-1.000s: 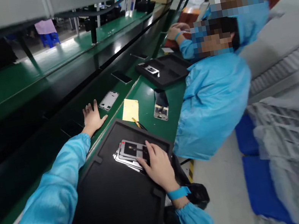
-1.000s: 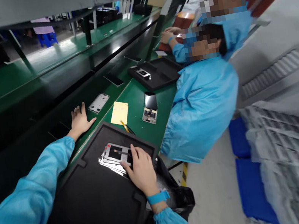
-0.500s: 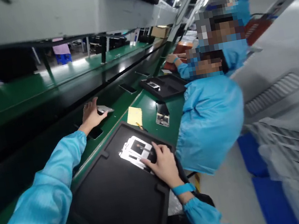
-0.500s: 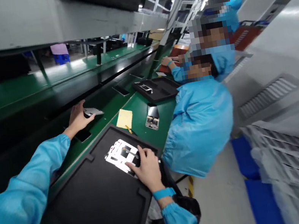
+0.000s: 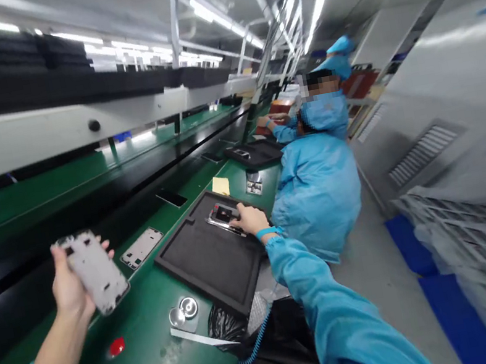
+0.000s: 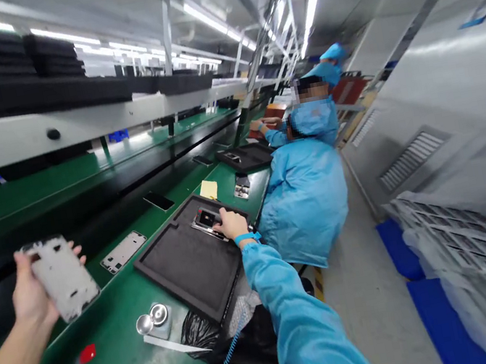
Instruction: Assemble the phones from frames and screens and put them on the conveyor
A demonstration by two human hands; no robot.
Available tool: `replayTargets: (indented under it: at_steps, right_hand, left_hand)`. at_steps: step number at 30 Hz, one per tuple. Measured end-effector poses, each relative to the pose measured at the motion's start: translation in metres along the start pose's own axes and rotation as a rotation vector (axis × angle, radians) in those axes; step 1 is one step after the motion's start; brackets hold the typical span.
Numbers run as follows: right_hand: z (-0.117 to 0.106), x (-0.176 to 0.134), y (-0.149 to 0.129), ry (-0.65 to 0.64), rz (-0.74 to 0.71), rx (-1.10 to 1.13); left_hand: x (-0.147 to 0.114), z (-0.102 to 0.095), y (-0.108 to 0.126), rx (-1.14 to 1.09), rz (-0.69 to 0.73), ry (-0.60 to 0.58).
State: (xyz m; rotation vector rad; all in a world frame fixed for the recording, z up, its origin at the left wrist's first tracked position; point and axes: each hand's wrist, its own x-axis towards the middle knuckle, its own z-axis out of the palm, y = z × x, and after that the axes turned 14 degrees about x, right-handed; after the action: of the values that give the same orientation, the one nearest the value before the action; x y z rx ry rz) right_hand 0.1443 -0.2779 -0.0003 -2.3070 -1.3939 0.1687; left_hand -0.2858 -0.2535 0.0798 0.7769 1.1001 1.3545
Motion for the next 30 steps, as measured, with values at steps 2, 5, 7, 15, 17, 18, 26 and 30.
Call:
replayTargets:
  at_steps: [2,5,7,15,17,18,26,30]
  right_hand:
    - [-0.018,-0.006,-0.021,0.009,0.013,0.049]
    - [-0.048,-0.026,-0.053,0.05,-0.02,0.173]
    - [-0.063,-0.054,-0.076,0.056,-0.087,0.275]
    - [-0.019,-0.253,-0.17,-0.222,-0.409,1.01]
    - [-0.007,-0.282,-0.183,-0.261,-0.389,1.125]
    - [-0.004,-0.29,-0.187,-0.233,-0.383,1.182]
    - [-0.003,-0.3,-0.23,0.158,-0.392,1.383]
    - [0.003,-0.298,-0.255,0.251,-0.333,1.524]
  left_hand:
    - [-0.038,-0.025,0.015,0.023,-0.13,0.038]
    - [-0.081,-0.053,0.024,0.008,-0.193,-0.064]
    - [-0.103,-0.067,0.019,-0.013,-0.191,-0.229]
    - [-0.158,-0.077,-0.011,-0.174,-0.359,-0.967]
    - [-0.158,-0.078,-0.014,-0.124,-0.341,-0.99]
    - [-0.157,-0.08,-0.014,-0.089,-0.316,-0.972]
    - [-0.152,-0.092,-0.016,0.363,0.413,-0.748]
    - [-0.145,-0.095,-0.025,0.648,0.791,-0.735]
